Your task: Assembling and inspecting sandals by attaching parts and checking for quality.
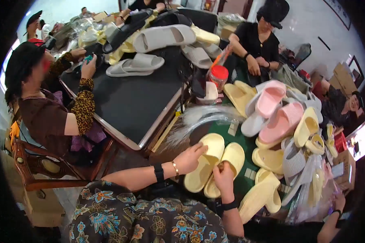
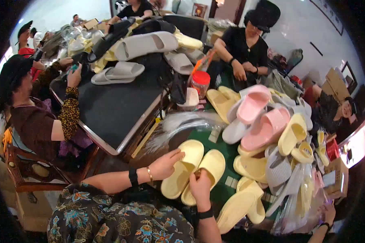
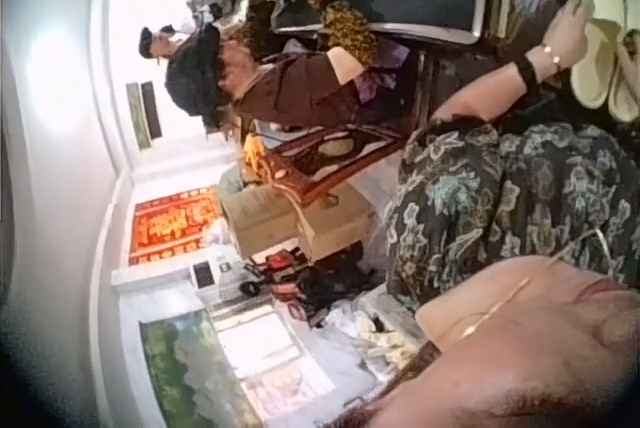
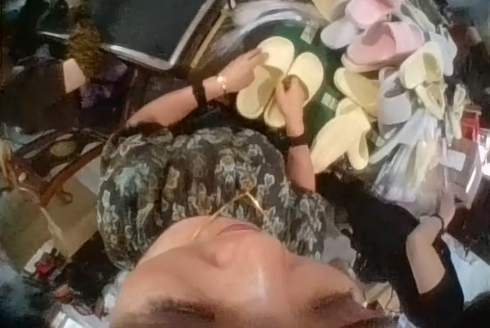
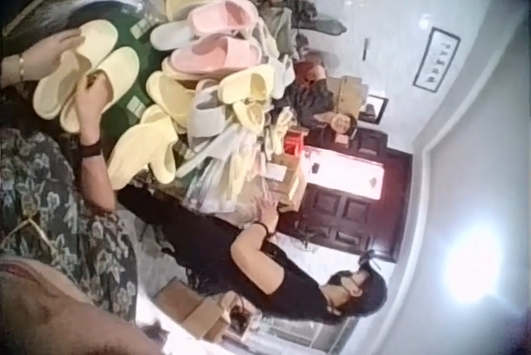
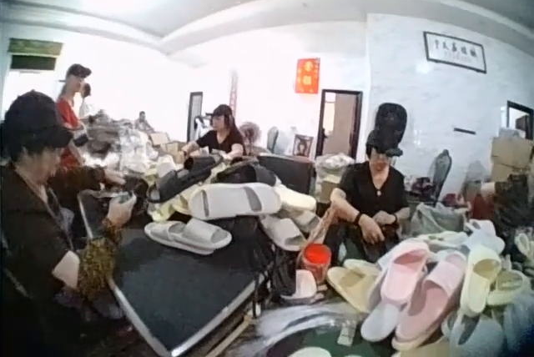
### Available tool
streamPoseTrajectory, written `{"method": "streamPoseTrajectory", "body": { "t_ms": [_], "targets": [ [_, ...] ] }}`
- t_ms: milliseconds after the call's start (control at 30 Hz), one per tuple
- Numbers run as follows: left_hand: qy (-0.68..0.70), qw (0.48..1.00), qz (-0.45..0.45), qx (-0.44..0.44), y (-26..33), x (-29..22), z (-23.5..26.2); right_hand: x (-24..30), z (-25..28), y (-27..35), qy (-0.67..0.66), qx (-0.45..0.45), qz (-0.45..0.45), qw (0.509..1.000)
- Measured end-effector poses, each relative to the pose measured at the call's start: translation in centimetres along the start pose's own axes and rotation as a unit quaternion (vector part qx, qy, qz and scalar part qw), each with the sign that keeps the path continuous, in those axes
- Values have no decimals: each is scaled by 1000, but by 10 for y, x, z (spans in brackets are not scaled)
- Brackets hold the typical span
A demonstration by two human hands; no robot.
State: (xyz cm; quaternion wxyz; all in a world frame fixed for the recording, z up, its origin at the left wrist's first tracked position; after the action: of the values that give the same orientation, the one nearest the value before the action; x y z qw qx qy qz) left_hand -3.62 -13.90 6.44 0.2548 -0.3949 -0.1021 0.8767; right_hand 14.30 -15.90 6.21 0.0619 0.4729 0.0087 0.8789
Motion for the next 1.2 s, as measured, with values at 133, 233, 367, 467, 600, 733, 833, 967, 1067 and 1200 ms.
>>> {"method": "streamPoseTrajectory", "body": {
  "t_ms": [133,233,367,467,600,733,833,967,1067,1200],
  "targets": [
    [0,999,13,36,-38,11,-7,-8,21,12,63,-31,-8,998],
    [-131,986,63,76,-73,22,-2,-58,7,-7,90,-57,86,991],
    [-295,953,41,54,-91,45,-3,-1,13,1,105,27,85,990],
    [-317,944,68,62,-92,64,0,-2,4,-11,97,41,101,989],
    [-301,948,76,67,-98,73,-8,3,12,-8,47,51,116,991],
    [-295,953,72,22,-101,77,-18,-6,16,-7,41,65,116,990],
    [-256,963,81,38,-87,85,-25,-4,17,3,95,78,77,989],
    [-234,965,116,40,-88,78,-18,-2,20,4,116,121,16,986],
    [-255,959,120,5,-92,75,-2,-5,17,-11,117,84,54,988],
    [-164,975,152,17,-106,68,4,-1,29,0,51,6,32,998]
  ]
}}
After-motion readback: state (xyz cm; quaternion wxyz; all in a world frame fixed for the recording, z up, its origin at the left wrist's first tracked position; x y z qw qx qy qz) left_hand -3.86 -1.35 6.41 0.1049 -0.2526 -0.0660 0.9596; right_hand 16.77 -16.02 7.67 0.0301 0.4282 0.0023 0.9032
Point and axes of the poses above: each hand's wrist, its own y-axis away from the middle knuckle, its own z-axis out of the back of the hand, x = y × z, the point moved 5 cm from there along -y, towards the middle knuckle, and after that the axes turned 7 degrees about -z, right-handed, at the moved point
